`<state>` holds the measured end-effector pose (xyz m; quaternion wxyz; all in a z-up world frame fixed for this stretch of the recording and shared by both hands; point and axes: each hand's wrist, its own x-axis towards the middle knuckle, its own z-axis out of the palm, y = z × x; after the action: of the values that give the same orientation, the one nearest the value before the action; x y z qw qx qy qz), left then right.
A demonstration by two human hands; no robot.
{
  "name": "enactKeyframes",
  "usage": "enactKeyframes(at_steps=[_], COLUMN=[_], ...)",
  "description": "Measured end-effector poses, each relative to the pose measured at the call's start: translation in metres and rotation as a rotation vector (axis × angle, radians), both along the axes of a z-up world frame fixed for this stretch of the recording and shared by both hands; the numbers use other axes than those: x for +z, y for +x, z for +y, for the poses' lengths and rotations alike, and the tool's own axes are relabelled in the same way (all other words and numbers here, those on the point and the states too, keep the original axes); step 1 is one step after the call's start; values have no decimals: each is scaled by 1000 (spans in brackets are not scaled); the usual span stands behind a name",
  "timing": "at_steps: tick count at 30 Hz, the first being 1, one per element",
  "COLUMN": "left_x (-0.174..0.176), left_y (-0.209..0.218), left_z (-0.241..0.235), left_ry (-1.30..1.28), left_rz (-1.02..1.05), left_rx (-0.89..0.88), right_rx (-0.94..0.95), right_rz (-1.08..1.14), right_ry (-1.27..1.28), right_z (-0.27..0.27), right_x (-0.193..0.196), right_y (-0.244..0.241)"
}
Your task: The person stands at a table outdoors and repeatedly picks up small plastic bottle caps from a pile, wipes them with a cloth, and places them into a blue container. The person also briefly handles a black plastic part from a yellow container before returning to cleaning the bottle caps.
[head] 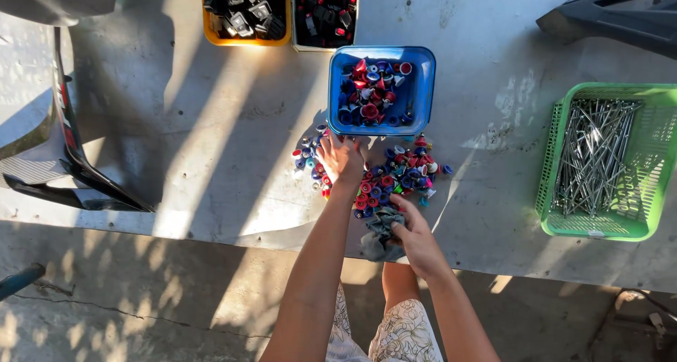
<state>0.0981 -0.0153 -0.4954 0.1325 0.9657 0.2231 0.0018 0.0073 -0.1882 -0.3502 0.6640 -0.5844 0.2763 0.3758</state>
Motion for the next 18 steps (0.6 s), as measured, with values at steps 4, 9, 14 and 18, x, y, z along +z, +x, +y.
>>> enactKeyframes(at_steps=[4,9,14,18], left_x=[-12,16,9,-27], left_y=[-11,-27,-25,-18], left_z=[0,18,27,27], left_ry=[-24,-32,-3,-9], left_rz=[22,98,234,283], left_rx=[32,-129,-180,-227], right_rx=[-152,-153,-161,-252], right_rz=[-88,-175,-171,-181], right_ry=[6,-90,-119,-122], right_z=[-17,-16,-7,8], right_x=[-27,5,10,11], right_y=[-13,14,22,16])
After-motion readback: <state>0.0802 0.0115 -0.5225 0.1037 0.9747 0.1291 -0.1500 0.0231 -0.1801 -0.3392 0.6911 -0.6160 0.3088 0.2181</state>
